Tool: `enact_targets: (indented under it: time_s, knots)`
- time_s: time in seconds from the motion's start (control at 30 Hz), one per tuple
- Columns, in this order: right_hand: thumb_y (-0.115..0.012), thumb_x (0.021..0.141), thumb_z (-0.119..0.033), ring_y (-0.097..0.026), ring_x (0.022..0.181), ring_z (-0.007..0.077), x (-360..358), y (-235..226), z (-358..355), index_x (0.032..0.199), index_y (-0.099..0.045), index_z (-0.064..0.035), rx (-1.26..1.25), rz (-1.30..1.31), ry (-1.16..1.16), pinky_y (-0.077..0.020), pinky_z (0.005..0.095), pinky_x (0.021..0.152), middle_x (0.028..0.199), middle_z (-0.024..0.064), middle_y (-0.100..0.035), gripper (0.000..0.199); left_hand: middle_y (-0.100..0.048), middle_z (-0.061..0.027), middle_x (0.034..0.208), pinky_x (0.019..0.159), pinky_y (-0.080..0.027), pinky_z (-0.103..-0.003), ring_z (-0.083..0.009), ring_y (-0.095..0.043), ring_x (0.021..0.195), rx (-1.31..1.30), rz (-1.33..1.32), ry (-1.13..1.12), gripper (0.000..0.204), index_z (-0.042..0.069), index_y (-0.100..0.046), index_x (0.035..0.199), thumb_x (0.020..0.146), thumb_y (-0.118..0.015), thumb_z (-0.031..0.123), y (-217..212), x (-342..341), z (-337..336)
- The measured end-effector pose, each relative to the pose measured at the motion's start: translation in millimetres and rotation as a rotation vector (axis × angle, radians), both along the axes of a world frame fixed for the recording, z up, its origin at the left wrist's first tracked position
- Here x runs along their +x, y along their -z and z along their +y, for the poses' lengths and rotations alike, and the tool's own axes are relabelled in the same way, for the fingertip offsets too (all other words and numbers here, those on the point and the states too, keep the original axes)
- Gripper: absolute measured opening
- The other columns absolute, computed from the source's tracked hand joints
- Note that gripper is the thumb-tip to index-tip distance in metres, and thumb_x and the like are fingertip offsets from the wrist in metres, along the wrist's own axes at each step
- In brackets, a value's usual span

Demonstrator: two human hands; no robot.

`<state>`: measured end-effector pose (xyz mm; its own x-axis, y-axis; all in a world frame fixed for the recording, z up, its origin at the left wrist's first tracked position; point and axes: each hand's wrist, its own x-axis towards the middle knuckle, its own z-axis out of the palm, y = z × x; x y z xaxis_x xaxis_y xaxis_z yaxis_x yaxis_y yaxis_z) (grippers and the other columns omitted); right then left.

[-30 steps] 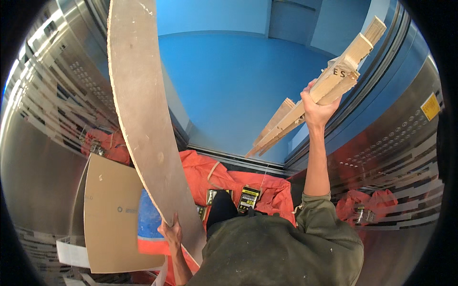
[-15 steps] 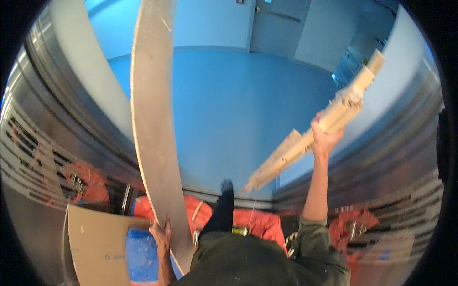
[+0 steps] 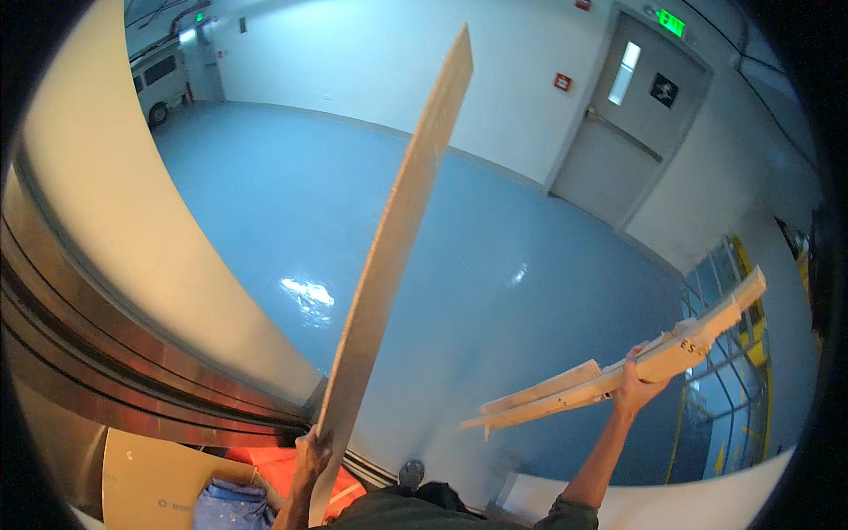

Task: The person carries a large flat board and wooden pieces from an elevator to a parking area, placing them on the ground. They then return to the elevator, pick up a white board and a plastic-wrapped item, and carry them back to the parking area to join the other materials.

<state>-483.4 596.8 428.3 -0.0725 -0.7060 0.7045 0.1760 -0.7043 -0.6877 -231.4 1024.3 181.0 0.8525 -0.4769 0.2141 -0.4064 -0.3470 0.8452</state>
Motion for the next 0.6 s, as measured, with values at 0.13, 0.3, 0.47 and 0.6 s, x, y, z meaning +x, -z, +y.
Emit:
enact_targets:
  time_s: [0.13,0.3,0.47,0.6]
  knots:
    - [-0.061,0.07,0.008,-0.055,0.09,0.0193,-25.8,7.0,-4.3,0.126,-0.037,0.001,-0.11,0.012,-0.087,-0.047,0.0323,0.081,0.107,0.0128,-0.052,0.061,-0.06,-0.0218,0.078,0.062,-0.047,-0.034,-0.0352,-0.062,0.074,0.028,0.137,0.025,0.037,0.001,-0.056,0.1,0.063,-0.06,0.0,19.0,-35.8,32.0]
    - [-0.064,0.07,0.008,-0.055,0.092,0.0205,-32.1,9.5,-31.9,0.123,-0.037,0.0027,-0.191,0.103,-0.029,-0.0476,0.0345,0.081,0.107,0.015,-0.053,0.06,-0.051,-0.0273,0.069,0.054,-0.044,-0.04,-0.0424,-0.055,0.064,0.067,0.116,-0.077,0.033,-0.001,-0.056,0.091,0.061,-0.065,0.009,104.1,-100.5,32.8]
    - [-0.064,0.071,0.005,-0.055,0.092,0.0201,-18.6,9.0,-42.5,0.12,-0.038,0.0025,-0.053,0.127,-0.164,-0.0446,0.0341,0.085,0.107,0.014,-0.053,0.055,-0.056,-0.0275,0.079,0.062,-0.044,-0.041,-0.0378,-0.06,0.073,0.397,0.021,-0.247,0.032,-0.004,-0.057,0.09,0.065,-0.063,0.015,136.2,-182.6,40.5]
    - [-0.063,0.072,0.004,-0.054,0.096,0.0202,-14.6,4.8,-37.4,0.121,-0.035,0.0021,-0.078,0.212,-0.388,-0.0427,0.0356,0.087,0.104,0.0135,-0.054,0.056,-0.059,-0.0265,0.079,0.064,-0.045,-0.042,-0.0364,-0.061,0.072,0.271,0.244,-0.348,0.037,-0.004,-0.057,0.098,0.07,-0.063,0.019,78.3,-243.4,45.1]
